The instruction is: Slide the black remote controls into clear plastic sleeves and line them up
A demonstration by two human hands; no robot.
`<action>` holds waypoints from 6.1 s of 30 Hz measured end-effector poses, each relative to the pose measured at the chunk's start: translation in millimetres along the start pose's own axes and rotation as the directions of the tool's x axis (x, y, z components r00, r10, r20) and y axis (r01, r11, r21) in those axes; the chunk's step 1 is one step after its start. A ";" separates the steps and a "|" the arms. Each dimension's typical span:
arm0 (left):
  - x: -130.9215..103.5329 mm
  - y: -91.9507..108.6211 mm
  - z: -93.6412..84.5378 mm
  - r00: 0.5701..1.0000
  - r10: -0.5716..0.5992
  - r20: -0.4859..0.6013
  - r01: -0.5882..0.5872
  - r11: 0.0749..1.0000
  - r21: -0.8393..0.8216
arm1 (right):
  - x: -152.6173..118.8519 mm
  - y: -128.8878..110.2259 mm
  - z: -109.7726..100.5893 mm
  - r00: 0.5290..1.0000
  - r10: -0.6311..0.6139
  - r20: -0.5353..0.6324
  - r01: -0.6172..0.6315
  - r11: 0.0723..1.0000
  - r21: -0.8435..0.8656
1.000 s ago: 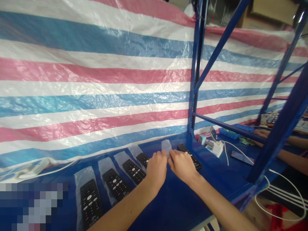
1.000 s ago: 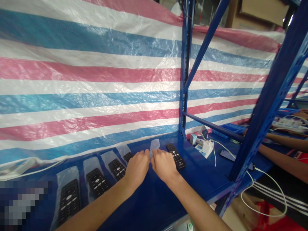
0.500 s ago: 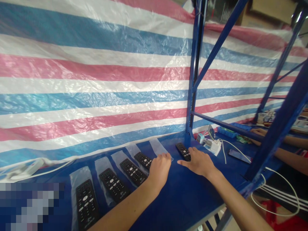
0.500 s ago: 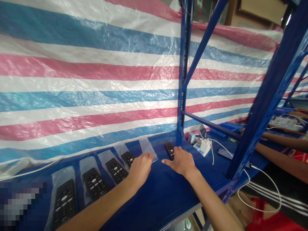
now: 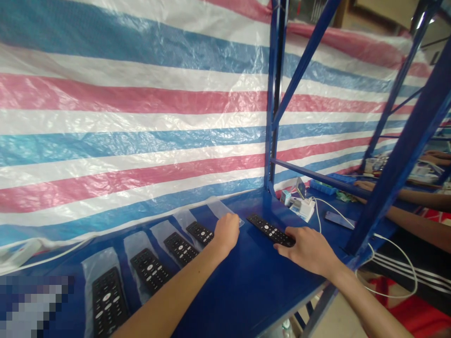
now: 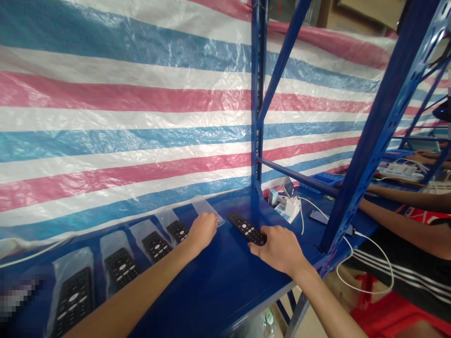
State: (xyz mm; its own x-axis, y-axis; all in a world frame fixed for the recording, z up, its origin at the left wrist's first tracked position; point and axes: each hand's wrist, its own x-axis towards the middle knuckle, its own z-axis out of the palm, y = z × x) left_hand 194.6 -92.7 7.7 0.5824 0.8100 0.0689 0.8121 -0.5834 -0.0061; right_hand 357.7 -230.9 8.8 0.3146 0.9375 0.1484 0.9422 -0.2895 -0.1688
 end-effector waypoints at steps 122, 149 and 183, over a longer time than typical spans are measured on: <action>-101.9 27.4 72.0 0.834 0.442 -0.330 -0.497 0.861 -0.104 | 90.3 -75.1 29.3 0.983 -0.034 -0.180 0.001 0.984 -0.179; -78.4 -31.1 -18.1 0.991 -0.114 0.075 0.105 0.989 0.107 | 43.7 -84.2 19.3 0.981 -0.175 0.084 0.143 0.944 0.296; -76.2 -65.2 4.8 0.996 0.065 -0.060 -0.072 0.992 -0.105 | -4.2 -52.6 1.5 0.940 -0.320 0.118 0.275 0.915 0.294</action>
State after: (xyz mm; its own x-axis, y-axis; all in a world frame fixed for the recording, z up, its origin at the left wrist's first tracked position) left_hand 97.5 -116.1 -1.9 0.6312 0.7650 0.1277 0.7602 -0.6429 0.0938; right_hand 306.6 -219.3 15.6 -0.0198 0.9967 0.0789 0.9151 0.0498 -0.4001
